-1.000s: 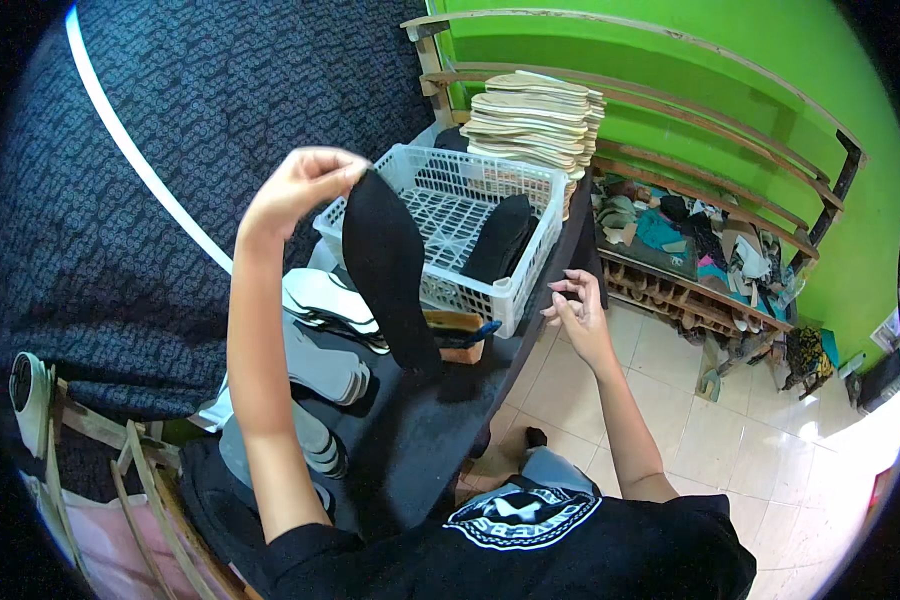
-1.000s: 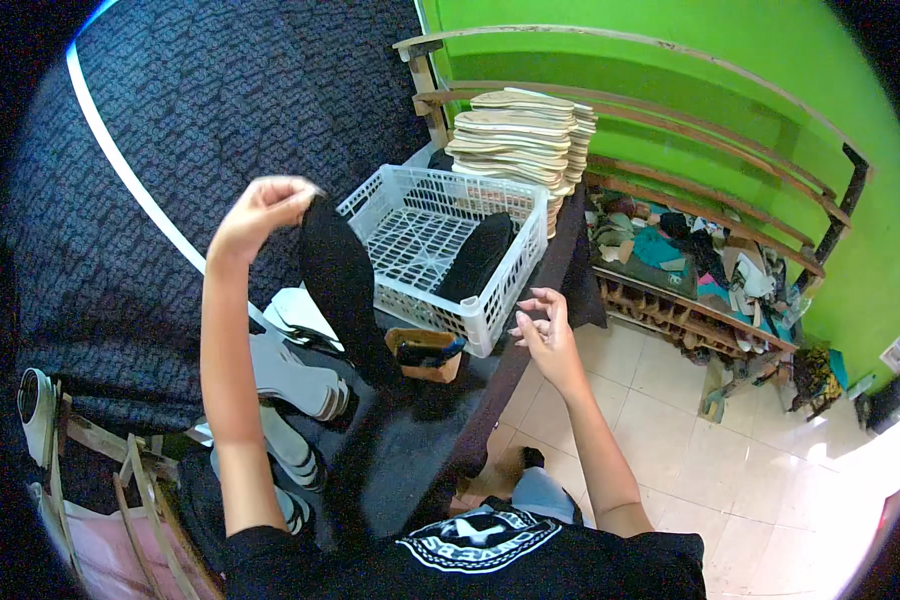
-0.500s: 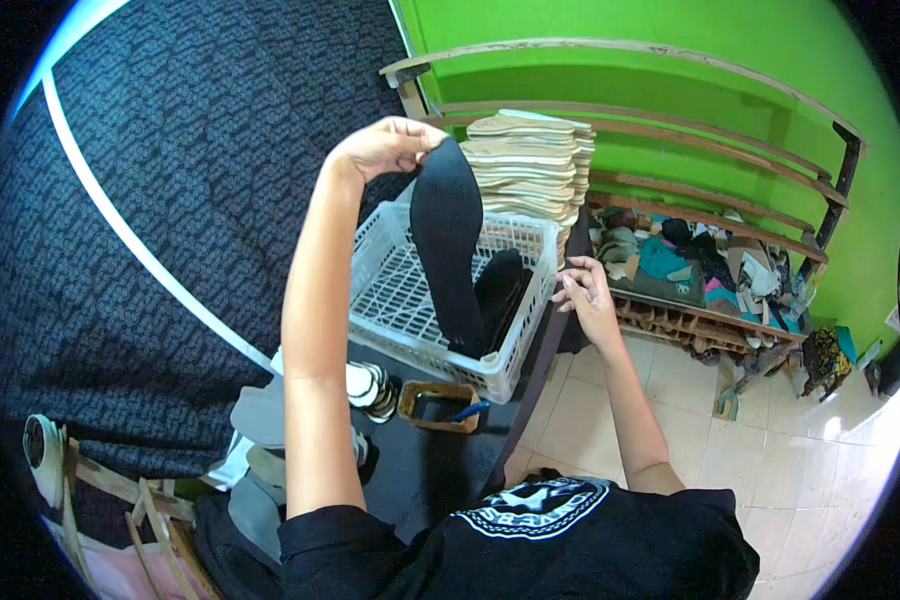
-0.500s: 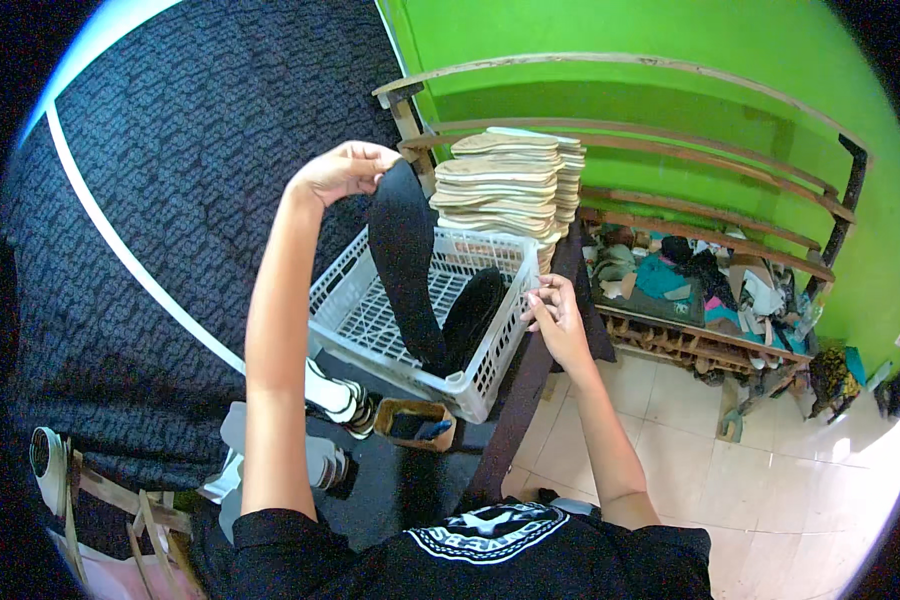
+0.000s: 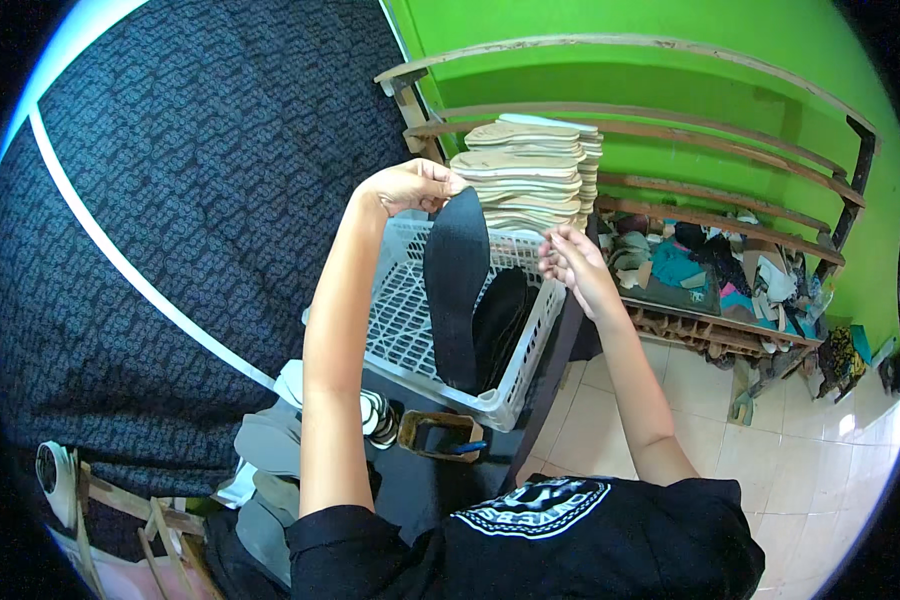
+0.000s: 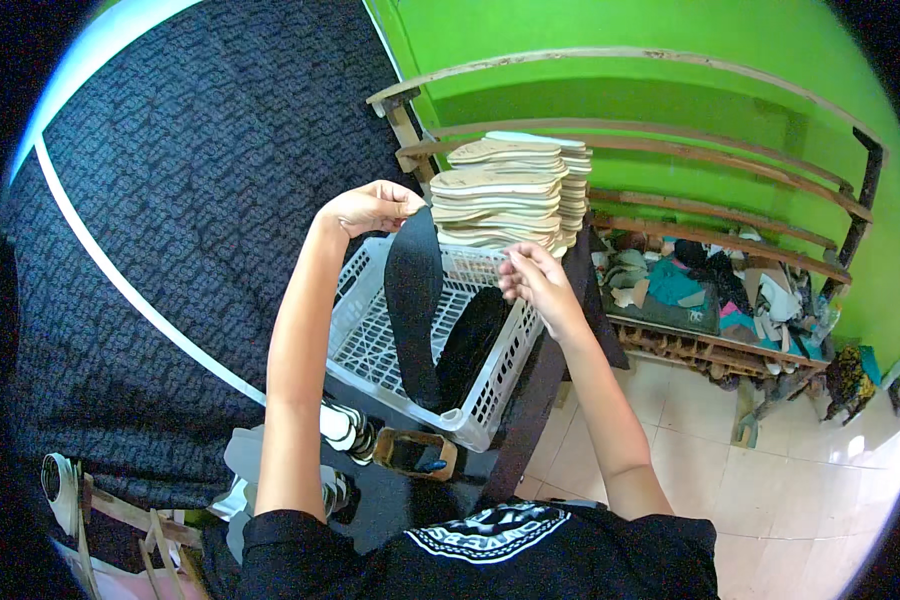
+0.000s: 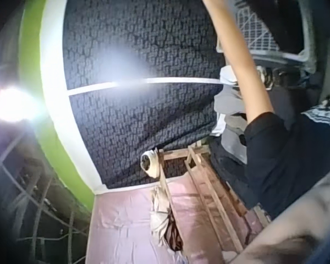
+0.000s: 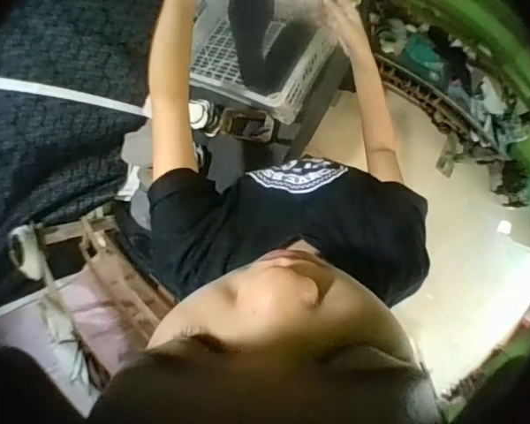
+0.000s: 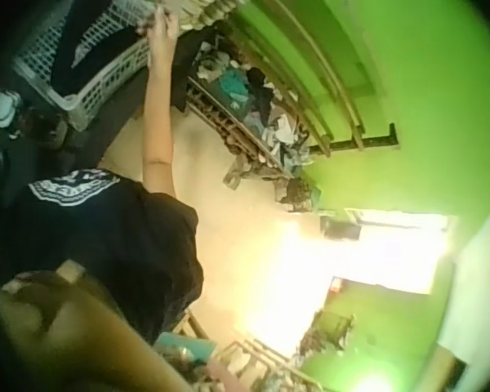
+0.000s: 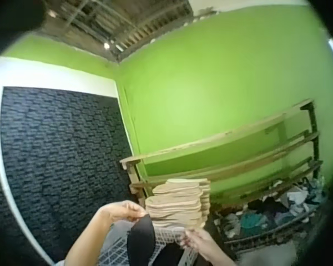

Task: The person applies adhesive to shoe insoles using a brush and places the coated insoles into a plastic basket.

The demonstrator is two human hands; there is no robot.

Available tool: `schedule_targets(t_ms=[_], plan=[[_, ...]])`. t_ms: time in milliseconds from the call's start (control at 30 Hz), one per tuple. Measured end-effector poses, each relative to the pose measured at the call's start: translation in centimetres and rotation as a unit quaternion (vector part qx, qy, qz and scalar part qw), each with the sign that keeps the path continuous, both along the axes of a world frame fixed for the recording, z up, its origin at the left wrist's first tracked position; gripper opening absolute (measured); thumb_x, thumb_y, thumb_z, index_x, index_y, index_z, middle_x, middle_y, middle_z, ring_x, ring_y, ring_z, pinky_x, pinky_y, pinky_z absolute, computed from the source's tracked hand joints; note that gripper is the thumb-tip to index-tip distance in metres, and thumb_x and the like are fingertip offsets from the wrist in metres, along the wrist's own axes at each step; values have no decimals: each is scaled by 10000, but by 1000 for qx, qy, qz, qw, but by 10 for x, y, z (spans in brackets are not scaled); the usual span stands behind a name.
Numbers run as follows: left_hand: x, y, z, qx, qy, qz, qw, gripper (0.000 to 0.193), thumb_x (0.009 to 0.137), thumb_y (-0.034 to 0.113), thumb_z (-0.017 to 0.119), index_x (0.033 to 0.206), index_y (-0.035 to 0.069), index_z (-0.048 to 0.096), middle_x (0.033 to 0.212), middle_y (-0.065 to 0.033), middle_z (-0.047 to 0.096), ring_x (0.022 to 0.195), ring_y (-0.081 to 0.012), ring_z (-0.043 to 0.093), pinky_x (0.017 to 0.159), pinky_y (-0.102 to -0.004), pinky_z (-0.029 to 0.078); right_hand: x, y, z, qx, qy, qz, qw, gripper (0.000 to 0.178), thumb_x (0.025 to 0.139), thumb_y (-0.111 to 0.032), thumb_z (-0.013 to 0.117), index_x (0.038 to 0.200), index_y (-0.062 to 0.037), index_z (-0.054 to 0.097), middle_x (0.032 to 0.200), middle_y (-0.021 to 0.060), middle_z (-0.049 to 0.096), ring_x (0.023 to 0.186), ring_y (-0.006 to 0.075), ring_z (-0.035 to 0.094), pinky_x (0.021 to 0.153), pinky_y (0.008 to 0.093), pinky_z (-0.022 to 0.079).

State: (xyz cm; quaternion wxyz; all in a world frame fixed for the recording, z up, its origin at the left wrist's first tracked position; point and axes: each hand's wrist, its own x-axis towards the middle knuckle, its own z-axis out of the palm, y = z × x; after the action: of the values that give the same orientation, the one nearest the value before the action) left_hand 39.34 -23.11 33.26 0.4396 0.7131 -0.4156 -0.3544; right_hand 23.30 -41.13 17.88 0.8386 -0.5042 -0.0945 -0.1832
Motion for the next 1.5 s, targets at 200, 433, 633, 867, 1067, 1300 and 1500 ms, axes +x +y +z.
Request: schedule_targets(t_ms=[200,433,633,867,1067,1300,1500], plan=[[22,-12,-34,44,36,-44,997,192,794,220,579,872,48,613,761,32,606,646,-39,539,568,-184,421,20,16,2,3,28,34,999,279,886,-272,408,1047,-44,416,840,72,504,726,136,525,638,249,451],[46,-33,-64,56,81,-3,995,181,789,213,585,873,55,613,764,17,612,659,-75,561,595,-228,447,54,6,-10,32,93,46,994,348,891,-340,374,1070,-42,398,842,87,515,745,153,524,649,269,455],[73,-40,-104,100,44,38,993,103,782,203,603,776,102,622,617,61,547,507,-30,446,466,-158,335,66,-5,-27,-43,164,-5,985,428,879,-420,354,1081,-43,362,855,88,474,730,151,524,631,271,473],[67,-46,-145,109,48,61,991,112,772,185,617,803,78,630,637,45,563,556,-26,479,483,-164,351,79,-16,-39,-179,161,-61,969,427,894,-412,308,1086,-31,324,860,80,454,730,122,488,613,243,450],[69,-33,-172,51,-17,60,997,253,793,217,592,971,39,620,869,-20,615,775,-87,539,727,-228,431,95,-13,-47,-265,108,-90,954,408,905,-359,287,1071,12,327,923,166,460,826,219,492,707,308,422],[22,21,-150,3,-131,251,959,333,807,245,575,1024,-8,576,898,-47,610,827,-94,534,762,-232,422,106,6,-15,-409,30,-48,911,324,898,-286,325,978,18,405,947,233,496,908,342,495,819,357,364],[-62,113,-126,-42,-149,376,914,337,810,210,569,1054,-21,548,970,-68,597,882,-101,534,787,-240,418,110,85,17,-552,-133,51,822,242,873,-219,353,919,2,438,928,221,511,880,364,493,776,383,385]])
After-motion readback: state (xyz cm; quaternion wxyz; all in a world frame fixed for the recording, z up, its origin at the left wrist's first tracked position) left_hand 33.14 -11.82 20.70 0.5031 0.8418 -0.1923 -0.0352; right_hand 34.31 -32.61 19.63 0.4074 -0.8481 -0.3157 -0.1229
